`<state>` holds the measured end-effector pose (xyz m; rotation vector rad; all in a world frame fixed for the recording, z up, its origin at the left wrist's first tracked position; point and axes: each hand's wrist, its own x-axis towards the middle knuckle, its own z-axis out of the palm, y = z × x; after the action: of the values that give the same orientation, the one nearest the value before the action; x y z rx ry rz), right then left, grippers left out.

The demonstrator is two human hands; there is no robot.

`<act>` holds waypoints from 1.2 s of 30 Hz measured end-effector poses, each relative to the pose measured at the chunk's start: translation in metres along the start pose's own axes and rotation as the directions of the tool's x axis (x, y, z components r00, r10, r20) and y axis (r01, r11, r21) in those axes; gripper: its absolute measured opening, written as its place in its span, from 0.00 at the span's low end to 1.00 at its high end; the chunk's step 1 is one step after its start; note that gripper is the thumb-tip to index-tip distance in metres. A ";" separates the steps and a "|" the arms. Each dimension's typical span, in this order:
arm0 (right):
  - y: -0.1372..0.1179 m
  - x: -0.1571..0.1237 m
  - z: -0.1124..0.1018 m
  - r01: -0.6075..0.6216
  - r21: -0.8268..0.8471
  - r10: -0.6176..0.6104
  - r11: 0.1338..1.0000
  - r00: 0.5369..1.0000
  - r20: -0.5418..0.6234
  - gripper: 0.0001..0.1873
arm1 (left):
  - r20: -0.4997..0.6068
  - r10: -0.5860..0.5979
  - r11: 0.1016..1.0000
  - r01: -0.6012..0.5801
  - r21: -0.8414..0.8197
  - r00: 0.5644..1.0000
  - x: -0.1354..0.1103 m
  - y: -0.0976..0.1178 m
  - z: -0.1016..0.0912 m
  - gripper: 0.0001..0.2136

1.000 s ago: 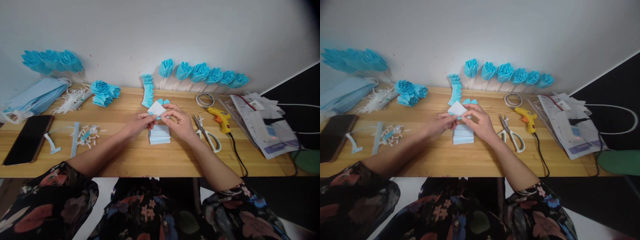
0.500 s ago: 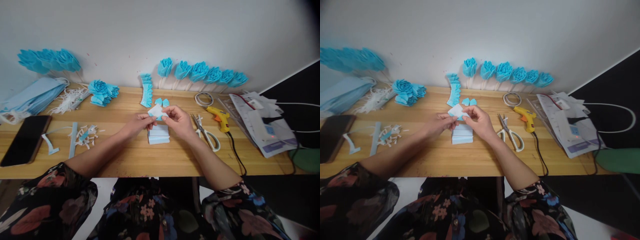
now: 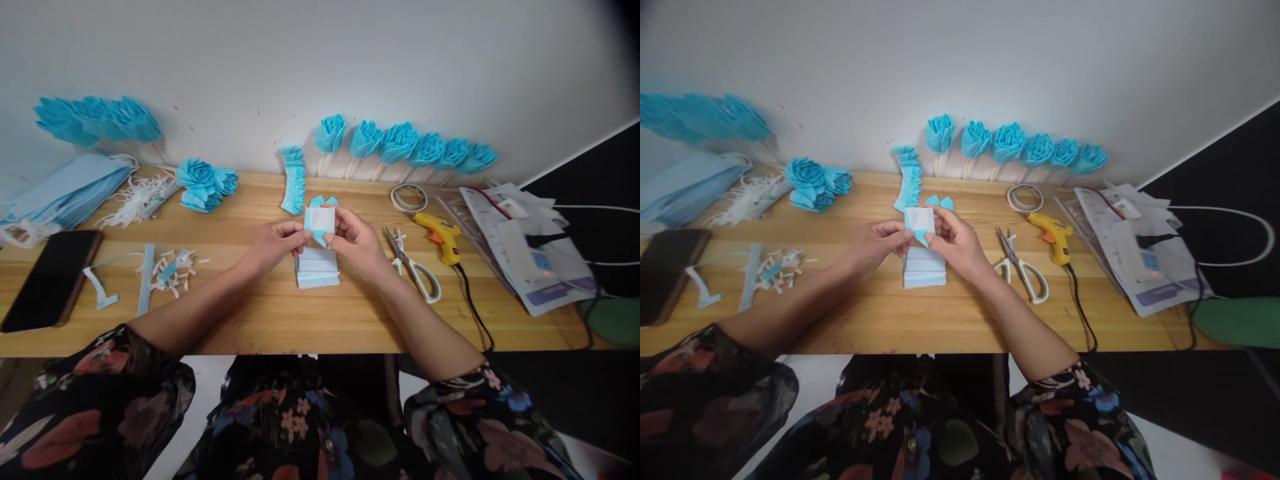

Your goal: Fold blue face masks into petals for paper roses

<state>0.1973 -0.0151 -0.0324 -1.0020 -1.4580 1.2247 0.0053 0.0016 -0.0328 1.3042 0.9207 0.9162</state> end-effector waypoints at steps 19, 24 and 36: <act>0.004 -0.002 0.000 -0.092 -0.005 0.092 0.996 0.995 -0.025 0.24 | -0.002 0.000 0.998 0.000 -0.062 1.000 0.000 -0.001 0.002 0.18; 0.000 -0.003 0.000 -0.127 -0.010 0.127 0.992 0.992 0.015 0.23 | -0.009 -0.018 1.000 0.018 0.005 1.000 0.001 -0.001 0.000 0.16; -0.001 -0.002 -0.002 -0.004 -0.144 -0.010 0.990 0.995 -0.099 0.10 | 0.052 -0.057 0.979 0.046 0.198 0.997 -0.002 0.002 0.000 0.12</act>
<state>0.1999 -0.0171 -0.0322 -1.1413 -1.4849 1.0630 0.0049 -0.0007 -0.0303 1.4600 1.0158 0.7579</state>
